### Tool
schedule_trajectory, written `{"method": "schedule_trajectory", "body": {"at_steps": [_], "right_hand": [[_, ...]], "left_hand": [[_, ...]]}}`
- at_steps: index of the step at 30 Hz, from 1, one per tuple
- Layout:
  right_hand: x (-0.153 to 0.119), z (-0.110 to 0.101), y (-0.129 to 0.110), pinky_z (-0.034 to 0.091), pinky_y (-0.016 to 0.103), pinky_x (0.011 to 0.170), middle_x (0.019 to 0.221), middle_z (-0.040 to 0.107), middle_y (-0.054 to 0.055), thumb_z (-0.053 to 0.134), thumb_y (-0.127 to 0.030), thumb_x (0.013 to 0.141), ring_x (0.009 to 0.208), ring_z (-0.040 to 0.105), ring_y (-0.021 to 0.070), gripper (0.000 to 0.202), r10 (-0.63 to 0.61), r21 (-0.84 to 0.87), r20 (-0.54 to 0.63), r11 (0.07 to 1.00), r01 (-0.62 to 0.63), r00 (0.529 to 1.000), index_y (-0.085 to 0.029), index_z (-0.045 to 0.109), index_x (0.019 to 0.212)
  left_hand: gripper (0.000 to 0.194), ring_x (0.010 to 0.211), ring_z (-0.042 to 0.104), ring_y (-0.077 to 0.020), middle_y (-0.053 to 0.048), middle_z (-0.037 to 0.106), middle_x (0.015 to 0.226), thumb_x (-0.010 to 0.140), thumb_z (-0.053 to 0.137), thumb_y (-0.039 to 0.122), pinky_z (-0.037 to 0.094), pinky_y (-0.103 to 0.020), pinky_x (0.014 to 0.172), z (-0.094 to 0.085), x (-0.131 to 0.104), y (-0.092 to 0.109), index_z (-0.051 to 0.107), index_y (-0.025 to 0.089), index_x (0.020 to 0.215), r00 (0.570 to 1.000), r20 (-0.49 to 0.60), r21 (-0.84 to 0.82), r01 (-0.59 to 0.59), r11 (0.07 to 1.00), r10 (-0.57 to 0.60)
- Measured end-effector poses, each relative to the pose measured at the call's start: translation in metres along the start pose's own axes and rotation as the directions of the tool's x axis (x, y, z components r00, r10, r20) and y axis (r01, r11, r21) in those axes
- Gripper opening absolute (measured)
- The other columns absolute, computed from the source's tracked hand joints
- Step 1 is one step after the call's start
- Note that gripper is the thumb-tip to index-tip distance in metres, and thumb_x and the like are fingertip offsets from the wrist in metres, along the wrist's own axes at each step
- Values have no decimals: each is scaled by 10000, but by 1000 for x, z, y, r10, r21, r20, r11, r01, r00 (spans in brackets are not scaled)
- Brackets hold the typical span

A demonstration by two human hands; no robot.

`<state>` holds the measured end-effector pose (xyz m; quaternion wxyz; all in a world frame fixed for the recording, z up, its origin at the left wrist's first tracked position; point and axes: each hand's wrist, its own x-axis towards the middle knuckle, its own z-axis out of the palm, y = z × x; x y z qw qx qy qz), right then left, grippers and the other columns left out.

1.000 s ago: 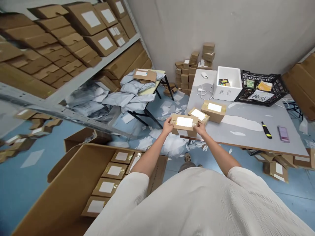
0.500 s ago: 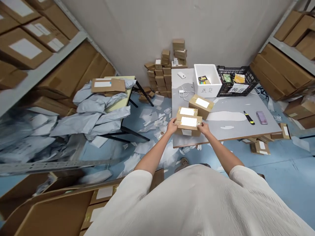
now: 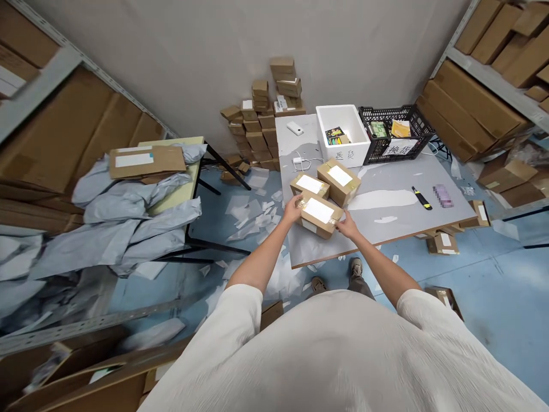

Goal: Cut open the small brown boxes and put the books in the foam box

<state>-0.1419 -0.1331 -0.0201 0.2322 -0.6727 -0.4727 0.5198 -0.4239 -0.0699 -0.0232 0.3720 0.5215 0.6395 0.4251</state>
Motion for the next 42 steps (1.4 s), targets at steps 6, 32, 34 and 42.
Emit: {"method": "schedule_trajectory", "body": {"at_steps": [6, 32, 34, 42], "right_hand": [[31, -19, -8, 596, 368, 840, 861, 749, 18, 726, -325, 885, 898, 749, 260, 599, -160, -268, 84, 947, 177, 984, -229, 633, 1470], [55, 80, 5, 348, 581, 1328, 1696, 459, 168, 680, -588, 983, 1605, 413, 391, 715, -291, -299, 569, 798, 523, 769, -250, 587, 1606], [54, 91, 11, 353, 602, 1323, 1730, 423, 171, 732, -558, 943, 1609, 406, 400, 851, -226, -318, 566, 827, 463, 792, -241, 479, 1690], [57, 102, 3, 518, 544, 1214, 1594, 580, 135, 696, -394, 902, 1362, 632, 328, 809, -342, -241, 435, 847, 474, 833, -274, 491, 1675]], "left_hand": [[450, 1401, 597, -383, -126, 750, 1302, 723, 806, 107, 368, -624, 1260, 2, 15, 8, 751, 235, 1151, 993, -69, 53, 97, 994, -93], [1040, 1721, 195, -413, -184, 252, 1847, 942, 587, 782, 209, -610, 1364, -35, -86, -19, 244, 236, 1758, 876, -179, 459, 478, 749, -448], [1011, 1691, 270, -431, -156, 303, 1832, 929, 631, 760, 274, -596, 1340, -50, -87, -26, 289, 286, 1755, 873, -150, 440, 480, 759, -465], [730, 1402, 657, -306, -141, 647, 1564, 1025, 611, 578, 497, -403, 1202, -60, -83, -65, 501, 245, 1665, 909, -88, 125, 415, 901, -407]]}}
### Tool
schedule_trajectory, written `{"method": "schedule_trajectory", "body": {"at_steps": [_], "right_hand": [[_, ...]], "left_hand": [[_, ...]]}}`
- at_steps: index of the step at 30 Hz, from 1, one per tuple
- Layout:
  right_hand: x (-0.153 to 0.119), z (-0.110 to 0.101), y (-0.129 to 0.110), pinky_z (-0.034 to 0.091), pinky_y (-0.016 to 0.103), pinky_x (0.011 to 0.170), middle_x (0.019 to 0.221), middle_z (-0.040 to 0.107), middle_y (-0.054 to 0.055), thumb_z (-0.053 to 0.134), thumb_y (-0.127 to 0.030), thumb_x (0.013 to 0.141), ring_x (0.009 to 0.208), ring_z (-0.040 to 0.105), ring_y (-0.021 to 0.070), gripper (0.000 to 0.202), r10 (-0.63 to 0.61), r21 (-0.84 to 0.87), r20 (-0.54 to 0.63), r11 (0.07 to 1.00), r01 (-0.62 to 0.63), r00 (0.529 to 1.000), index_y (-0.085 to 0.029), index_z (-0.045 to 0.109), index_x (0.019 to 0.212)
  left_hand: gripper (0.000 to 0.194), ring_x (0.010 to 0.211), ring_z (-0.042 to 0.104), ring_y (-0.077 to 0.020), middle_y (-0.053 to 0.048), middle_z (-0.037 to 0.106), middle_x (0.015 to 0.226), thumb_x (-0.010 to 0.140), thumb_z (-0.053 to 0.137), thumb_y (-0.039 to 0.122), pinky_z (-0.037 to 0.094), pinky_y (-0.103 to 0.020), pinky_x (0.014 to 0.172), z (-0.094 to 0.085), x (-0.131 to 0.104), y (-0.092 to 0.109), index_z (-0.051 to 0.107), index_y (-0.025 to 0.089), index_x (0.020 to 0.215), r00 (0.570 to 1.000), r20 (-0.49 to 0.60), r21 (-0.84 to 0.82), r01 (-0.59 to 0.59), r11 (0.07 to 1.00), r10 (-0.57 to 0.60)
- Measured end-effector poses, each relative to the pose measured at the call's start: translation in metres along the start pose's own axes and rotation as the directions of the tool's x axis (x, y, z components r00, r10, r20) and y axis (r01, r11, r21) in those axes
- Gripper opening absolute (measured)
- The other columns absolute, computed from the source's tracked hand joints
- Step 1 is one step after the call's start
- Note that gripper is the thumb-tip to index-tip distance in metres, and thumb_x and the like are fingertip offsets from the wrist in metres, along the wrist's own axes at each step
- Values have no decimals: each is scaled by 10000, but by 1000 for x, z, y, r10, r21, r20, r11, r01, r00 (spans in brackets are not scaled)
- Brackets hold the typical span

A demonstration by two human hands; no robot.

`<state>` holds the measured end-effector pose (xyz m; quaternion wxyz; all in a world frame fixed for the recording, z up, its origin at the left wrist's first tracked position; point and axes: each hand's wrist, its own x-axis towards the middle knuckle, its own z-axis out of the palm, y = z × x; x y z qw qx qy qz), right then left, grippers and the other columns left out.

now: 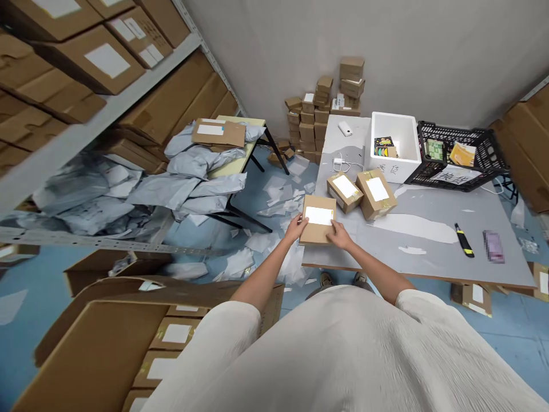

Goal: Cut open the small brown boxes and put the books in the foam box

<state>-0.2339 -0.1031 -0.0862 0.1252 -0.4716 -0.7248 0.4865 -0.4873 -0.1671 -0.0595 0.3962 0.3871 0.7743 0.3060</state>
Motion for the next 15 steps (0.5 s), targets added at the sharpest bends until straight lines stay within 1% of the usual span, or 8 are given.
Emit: {"method": "schedule_trajectory", "body": {"at_steps": [2, 4, 6, 8, 9, 10, 12, 15], "right_hand": [[3, -13, -2, 552, 513, 1177, 1577, 587, 147, 649, -350, 912, 1270, 678, 305, 723, 5, -39, -32, 999, -7, 999, -247, 560, 1622], [6, -31, -3, 581, 483, 1128, 1546, 606, 155, 607, -340, 941, 1180, 713, 286, 625, 7, -98, -40, 995, -11, 999, -226, 628, 1555], [10, -49, -5, 581, 488, 1108, 1482, 649, 147, 570, -336, 966, 1159, 716, 292, 549, -13, -200, -59, 980, 1, 998, -230, 677, 1493], [18, -67, -9, 558, 509, 1122, 1472, 650, 159, 512, -320, 985, 1245, 677, 322, 536, -34, -335, -114, 942, -6, 993, -212, 681, 1482], [23, -76, -12, 529, 520, 1152, 1504, 629, 171, 492, -313, 990, 1313, 638, 339, 541, -44, -400, -138, 916, -16, 989, -200, 676, 1486], [28, -83, -15, 501, 534, 1175, 1544, 603, 182, 485, -313, 992, 1375, 593, 359, 547, -43, -457, -160, 889, -35, 986, -191, 670, 1492], [42, -96, -23, 467, 558, 1186, 1643, 519, 203, 488, -357, 1008, 1448, 517, 401, 583, -17, -548, -191, 831, -92, 982, -180, 616, 1548], [64, -110, -36, 394, 615, 1211, 1779, 343, 223, 487, -417, 1022, 1553, 381, 452, 660, 38, -681, -172, 718, -147, 984, -165, 497, 1632]], "left_hand": [[645, 1345, 694, -274, -99, 692, 1535, 1043, 579, 482, 532, -388, 1167, 7, 5, -2, 523, 250, 1643, 995, 54, -52, -79, 996, 82], [634, 1397, 664, -270, -69, 677, 1570, 1045, 555, 408, 523, -395, 1189, 14, 8, 1, 499, 268, 1661, 989, 67, -9, -131, 991, 131], [678, 1525, 558, -295, -90, 574, 1679, 1040, 545, 366, 468, -431, 1255, 18, 9, 6, 443, 253, 1701, 991, 15, 119, -131, 984, 130], [736, 1643, 399, -338, -124, 405, 1793, 1030, 563, 369, 377, -494, 1324, 21, 6, 12, 393, 234, 1733, 987, -51, 282, -133, 950, 153], [768, 1681, 321, -362, -130, 325, 1830, 1019, 591, 391, 326, -528, 1350, 22, 2, 14, 380, 236, 1741, 981, -58, 359, -153, 921, 185], [803, 1704, 257, -381, -127, 266, 1852, 1004, 626, 430, 281, -557, 1366, 23, -2, 16, 375, 249, 1745, 972, -27, 423, -199, 884, 232], [924, 1728, 164, -407, -115, 208, 1871, 936, 728, 550, 208, -586, 1386, 23, -11, 18, 377, 278, 1746, 943, 123, 499, -328, 802, 309], [1137, 1744, 60, -420, -127, 134, 1885, 815, 829, 700, 157, -586, 1397, 23, -21, 19, 352, 281, 1758, 899, 305, 553, -437, 709, 315]]}}
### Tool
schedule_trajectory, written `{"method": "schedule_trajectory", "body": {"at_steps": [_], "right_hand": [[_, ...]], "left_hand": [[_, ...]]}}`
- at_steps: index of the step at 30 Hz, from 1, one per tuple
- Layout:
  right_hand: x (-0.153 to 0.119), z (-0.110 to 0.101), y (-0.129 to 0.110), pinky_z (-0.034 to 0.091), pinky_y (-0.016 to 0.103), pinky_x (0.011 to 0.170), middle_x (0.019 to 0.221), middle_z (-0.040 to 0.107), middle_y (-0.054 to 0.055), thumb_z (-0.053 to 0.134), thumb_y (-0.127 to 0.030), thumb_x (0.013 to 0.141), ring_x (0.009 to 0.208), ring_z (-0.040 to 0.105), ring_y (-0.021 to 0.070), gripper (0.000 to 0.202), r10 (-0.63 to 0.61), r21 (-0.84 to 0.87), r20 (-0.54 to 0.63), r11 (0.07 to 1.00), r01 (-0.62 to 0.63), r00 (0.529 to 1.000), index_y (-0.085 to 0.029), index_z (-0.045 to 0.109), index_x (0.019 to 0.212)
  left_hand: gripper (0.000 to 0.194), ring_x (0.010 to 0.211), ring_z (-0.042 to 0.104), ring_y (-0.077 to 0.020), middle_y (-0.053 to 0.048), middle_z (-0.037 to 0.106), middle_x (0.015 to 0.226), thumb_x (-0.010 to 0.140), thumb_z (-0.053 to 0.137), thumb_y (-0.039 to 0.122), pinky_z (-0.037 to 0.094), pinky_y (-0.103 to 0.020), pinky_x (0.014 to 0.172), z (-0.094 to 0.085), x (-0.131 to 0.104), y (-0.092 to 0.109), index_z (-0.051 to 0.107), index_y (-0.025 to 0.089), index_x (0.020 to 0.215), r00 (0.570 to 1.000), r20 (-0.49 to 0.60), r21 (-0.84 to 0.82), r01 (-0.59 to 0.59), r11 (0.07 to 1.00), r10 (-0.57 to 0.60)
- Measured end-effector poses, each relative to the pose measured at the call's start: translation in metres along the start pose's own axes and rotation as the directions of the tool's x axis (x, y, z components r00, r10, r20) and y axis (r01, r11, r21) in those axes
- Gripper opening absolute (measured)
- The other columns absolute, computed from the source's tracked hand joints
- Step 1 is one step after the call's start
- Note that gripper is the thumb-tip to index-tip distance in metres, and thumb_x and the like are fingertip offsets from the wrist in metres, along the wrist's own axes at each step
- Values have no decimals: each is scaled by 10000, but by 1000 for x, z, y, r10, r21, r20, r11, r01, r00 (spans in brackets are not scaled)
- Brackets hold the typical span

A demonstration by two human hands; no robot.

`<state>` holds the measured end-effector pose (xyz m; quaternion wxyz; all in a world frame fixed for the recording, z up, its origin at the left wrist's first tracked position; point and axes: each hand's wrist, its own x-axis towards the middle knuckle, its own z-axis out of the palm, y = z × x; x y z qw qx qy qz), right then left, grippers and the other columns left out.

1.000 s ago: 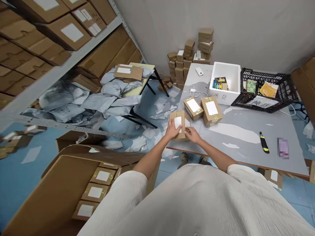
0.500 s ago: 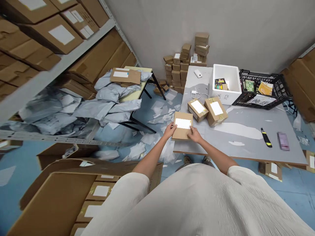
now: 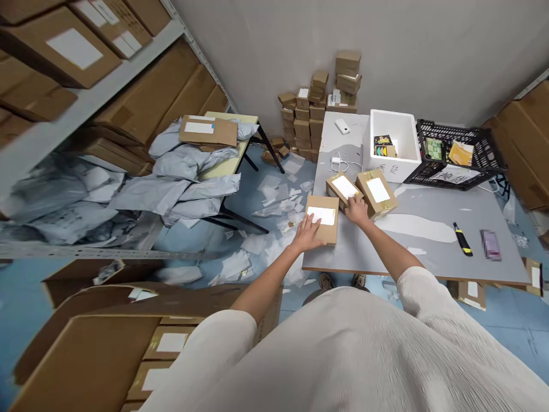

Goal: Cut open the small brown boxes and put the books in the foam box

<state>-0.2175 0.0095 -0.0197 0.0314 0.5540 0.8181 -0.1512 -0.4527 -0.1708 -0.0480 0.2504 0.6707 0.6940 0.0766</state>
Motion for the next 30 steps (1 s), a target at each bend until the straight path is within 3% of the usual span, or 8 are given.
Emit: {"method": "schedule_trajectory", "body": {"at_steps": [3, 6, 11, 16, 22, 30], "right_hand": [[21, -10, -5, 283, 653, 1254, 1820, 231, 256, 487, -493, 1035, 1630, 247, 468, 749, -13, -139, 60, 990, 21, 998, -150, 372, 1690], [36, -15, -8, 212, 660, 1264, 1800, 211, 315, 512, -591, 1024, 1634, 217, 487, 839, 28, -211, 96, 978, -8, 995, -108, 334, 1686], [46, -16, -9, 199, 637, 1244, 1657, 406, 341, 597, -688, 955, 1538, 332, 493, 930, 73, -257, 94, 965, -46, 993, -83, 383, 1628], [37, -18, 1, 223, 640, 1214, 1494, 535, 312, 681, -704, 883, 1414, 435, 501, 996, 85, -247, 29, 966, -75, 996, -91, 413, 1621], [27, -19, 23, 205, 688, 1207, 1503, 533, 313, 744, -728, 815, 1421, 413, 546, 1014, 106, -204, 54, 975, -93, 993, -114, 481, 1578], [0, -24, 46, 227, 678, 1197, 1477, 543, 300, 762, -787, 784, 1416, 440, 533, 1048, 220, -175, 71, 963, -205, 973, -140, 489, 1562]], "left_hand": [[1217, 1748, 32, -414, -151, 96, 1887, 792, 844, 736, 124, -579, 1404, -3, -1, 0, 310, 258, 1775, 998, 55, 49, -12, 999, 9], [1230, 1751, 21, -400, -145, 84, 1890, 794, 846, 739, 110, -587, 1404, -8, 3, -1, 280, 277, 1784, 997, 79, 60, 1, 998, -5], [1275, 1751, -12, -399, -143, 35, 1893, 767, 888, 704, 140, -575, 1404, -14, 11, 0, 259, 274, 1790, 993, 114, 56, 32, 998, -38], [1278, 1752, 0, -397, -155, 47, 1890, 750, 913, 685, 102, -550, 1413, -14, 20, 1, 291, 258, 1782, 995, 89, 57, 31, 998, -36], [1250, 1744, 15, -437, -172, 80, 1884, 750, 916, 681, 113, -575, 1407, -12, 42, 8, 328, 252, 1767, 998, 56, 2, 21, 1000, -22], [1269, 1743, -17, -440, -179, 50, 1886, 766, 887, 728, 121, -571, 1398, -18, 75, 16, 295, 241, 1778, 997, 79, 9, 4, 1000, -5]]}}
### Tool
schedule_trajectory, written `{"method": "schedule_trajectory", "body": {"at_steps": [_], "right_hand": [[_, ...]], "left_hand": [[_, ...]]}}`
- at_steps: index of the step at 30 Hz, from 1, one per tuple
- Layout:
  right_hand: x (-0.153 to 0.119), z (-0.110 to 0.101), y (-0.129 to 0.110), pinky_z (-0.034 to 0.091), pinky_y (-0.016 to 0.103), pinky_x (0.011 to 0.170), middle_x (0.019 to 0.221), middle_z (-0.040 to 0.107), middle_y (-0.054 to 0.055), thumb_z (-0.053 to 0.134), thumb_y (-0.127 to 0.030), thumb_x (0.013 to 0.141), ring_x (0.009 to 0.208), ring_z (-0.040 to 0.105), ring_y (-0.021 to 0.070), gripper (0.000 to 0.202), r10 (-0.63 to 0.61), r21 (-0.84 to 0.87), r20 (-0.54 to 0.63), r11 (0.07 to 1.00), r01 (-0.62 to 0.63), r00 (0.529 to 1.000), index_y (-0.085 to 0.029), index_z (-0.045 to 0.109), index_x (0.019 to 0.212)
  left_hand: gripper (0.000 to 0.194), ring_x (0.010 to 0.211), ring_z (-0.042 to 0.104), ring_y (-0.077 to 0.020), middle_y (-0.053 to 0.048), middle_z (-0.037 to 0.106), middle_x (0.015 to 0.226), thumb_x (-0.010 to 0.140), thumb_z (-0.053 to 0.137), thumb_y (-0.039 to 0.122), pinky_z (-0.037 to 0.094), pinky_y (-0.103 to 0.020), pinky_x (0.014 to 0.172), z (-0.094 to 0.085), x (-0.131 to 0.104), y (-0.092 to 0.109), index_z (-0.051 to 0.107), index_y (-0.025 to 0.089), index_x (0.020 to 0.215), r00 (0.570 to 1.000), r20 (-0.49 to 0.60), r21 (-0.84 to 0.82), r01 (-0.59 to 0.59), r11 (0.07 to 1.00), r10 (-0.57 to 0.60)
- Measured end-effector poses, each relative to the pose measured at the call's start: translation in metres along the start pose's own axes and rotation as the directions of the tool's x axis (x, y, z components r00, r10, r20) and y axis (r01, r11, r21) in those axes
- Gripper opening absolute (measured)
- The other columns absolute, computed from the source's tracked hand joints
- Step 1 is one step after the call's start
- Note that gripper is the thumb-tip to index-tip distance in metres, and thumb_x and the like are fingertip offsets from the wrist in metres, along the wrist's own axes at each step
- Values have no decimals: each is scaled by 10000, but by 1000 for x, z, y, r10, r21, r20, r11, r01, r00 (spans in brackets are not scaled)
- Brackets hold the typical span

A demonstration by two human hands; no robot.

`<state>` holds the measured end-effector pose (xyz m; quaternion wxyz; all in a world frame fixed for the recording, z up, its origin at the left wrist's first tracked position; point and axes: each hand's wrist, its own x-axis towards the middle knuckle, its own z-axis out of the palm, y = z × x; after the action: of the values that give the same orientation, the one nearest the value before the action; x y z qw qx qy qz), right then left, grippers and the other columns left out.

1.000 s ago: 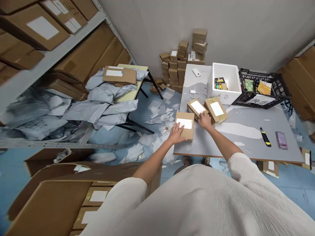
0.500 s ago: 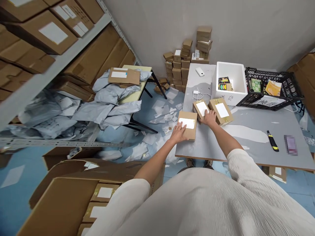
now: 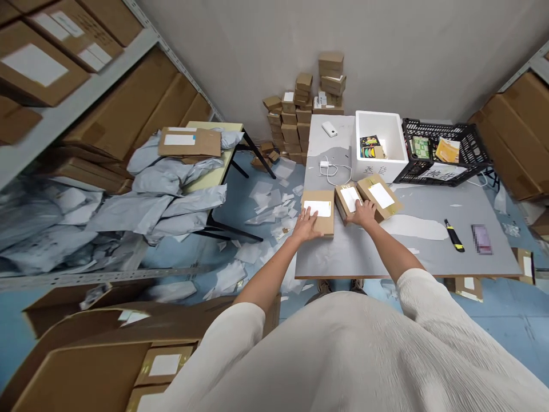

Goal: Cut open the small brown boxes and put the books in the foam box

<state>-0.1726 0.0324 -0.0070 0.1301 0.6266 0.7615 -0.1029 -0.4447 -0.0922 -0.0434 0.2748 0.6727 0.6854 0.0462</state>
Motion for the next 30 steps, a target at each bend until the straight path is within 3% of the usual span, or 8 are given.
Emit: {"method": "schedule_trajectory", "body": {"at_steps": [6, 12, 16, 20, 26, 30], "right_hand": [[-20, 6, 24, 210, 679, 1197, 1472, 526, 301, 805, -756, 785, 1419, 431, 527, 1046, 63, 7, -30, 998, -63, 998, -148, 477, 1571], [-41, 19, 4, 287, 731, 1137, 1507, 478, 304, 741, -848, 837, 1372, 443, 517, 1069, 98, 105, -153, 991, -83, 983, -200, 424, 1626], [-46, 25, -17, 442, 616, 1085, 1493, 491, 261, 689, -780, 935, 1326, 480, 447, 935, -11, 184, -155, 982, 40, 988, -261, 420, 1665], [-48, 27, -24, 451, 580, 1131, 1566, 481, 235, 592, -589, 1044, 1344, 476, 427, 749, -147, 211, -152, 961, 177, 977, -266, 414, 1697], [-52, 19, -19, 435, 572, 1150, 1665, 470, 211, 528, -388, 1055, 1416, 468, 437, 610, -200, 186, -132, 957, 223, 971, -238, 523, 1647], [-59, 27, -24, 403, 563, 1186, 1644, 537, 189, 555, -342, 1035, 1444, 487, 410, 637, -344, 185, -42, 920, 345, 938, -242, 501, 1662]], "left_hand": [[1249, 1743, 2, -441, -198, 49, 1881, 773, 909, 618, 60, -612, 1395, -3, 6, 8, 277, 239, 1782, 998, 9, 51, 58, 997, -58], [1195, 1745, 10, -434, -185, 52, 1885, 797, 882, 603, 24, -675, 1371, -7, 2, 16, 274, 284, 1775, 995, 30, 66, 95, 993, -97], [1072, 1724, 134, -451, -184, 172, 1866, 828, 854, 566, 123, -656, 1363, -7, -4, 21, 362, 302, 1743, 996, -12, 72, 94, 993, -93], [916, 1683, 258, -424, -165, 299, 1825, 881, 798, 495, 228, -608, 1341, -5, -11, 25, 440, 323, 1706, 997, -37, 75, 67, 995, -65], [868, 1701, 235, -399, -170, 251, 1845, 911, 780, 457, 237, -588, 1345, -7, -12, 26, 448, 310, 1700, 998, -17, 53, 56, 997, -56], [876, 1709, 216, -415, -174, 231, 1853, 913, 781, 484, 231, -590, 1352, -7, -10, 25, 450, 305, 1704, 998, -8, 62, 61, 996, -61]]}}
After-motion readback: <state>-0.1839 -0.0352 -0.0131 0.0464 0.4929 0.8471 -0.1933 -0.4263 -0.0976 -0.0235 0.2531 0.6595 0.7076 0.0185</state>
